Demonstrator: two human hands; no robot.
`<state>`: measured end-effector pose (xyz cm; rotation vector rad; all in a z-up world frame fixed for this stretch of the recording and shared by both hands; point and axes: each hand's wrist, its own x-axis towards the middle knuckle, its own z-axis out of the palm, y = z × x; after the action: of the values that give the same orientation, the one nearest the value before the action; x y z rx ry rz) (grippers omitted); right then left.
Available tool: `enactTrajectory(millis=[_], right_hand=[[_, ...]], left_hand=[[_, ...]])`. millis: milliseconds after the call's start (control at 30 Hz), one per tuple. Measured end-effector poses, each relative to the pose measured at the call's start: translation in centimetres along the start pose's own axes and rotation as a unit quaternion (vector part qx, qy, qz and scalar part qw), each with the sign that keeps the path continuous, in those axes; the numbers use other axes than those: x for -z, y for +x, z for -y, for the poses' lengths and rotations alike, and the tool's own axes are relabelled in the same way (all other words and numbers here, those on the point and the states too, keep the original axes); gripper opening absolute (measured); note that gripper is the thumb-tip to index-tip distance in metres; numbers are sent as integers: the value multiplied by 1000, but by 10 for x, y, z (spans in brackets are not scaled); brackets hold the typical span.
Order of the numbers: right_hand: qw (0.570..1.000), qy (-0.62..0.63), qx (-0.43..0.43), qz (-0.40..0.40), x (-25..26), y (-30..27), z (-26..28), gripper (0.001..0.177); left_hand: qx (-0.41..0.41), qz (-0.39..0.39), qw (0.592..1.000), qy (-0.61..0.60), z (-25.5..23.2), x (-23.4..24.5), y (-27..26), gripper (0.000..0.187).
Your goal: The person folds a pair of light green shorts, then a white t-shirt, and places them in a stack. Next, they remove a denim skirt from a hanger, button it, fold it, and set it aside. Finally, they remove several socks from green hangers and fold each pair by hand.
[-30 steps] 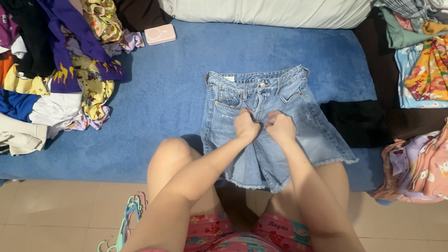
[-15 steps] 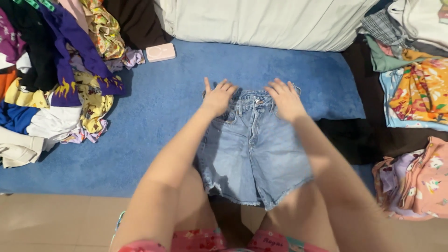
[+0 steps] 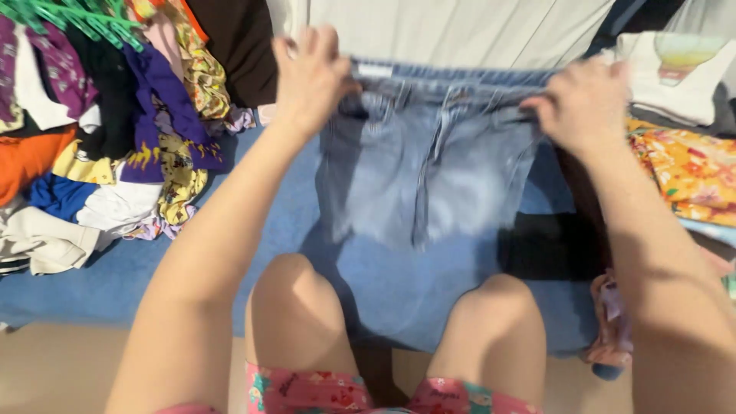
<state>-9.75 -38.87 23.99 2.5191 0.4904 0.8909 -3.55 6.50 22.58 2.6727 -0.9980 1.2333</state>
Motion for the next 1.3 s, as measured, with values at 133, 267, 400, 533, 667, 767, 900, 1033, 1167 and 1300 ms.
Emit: enactTrajectory(millis=[133,267,400,533,667,767,900,1033,1167,1300], right_hand=[[969,-24,-27,-244,108,2,-10,48],[898,353,-217,-147,55,-8,-42,46],[736,601,-234,-208,56,-12,-23,39],[751,456,-218,-425,53,-13,19,48],[719,250,-286,-582,81,-31,71,47],[700,324,-272,-575,101,-8,77,52],[662,464,-236,-539,127,30,72,62],[620,606,-214,-450,142,22,100,72],[559,731,-180,-349,162,16,123,83],[481,830,-131,-252,176,20,133,94]], left_hand=[[77,-162,984,-1,7,71,29,41],[303,-5,915,-266,1,116,35,34],[138,-142,933,-301,2,96,18,35],[160,-279,846,-426,-31,71,11,25],[264,-435,765,-395,-80,95,-8,39],[264,-469,800,-265,-116,168,-51,54],[82,-509,726,-455,-113,232,-88,65],[3,-348,699,-624,-134,217,-23,61],[70,-252,743,-616,-178,172,67,59],[230,-240,758,-561,-179,155,80,58]])
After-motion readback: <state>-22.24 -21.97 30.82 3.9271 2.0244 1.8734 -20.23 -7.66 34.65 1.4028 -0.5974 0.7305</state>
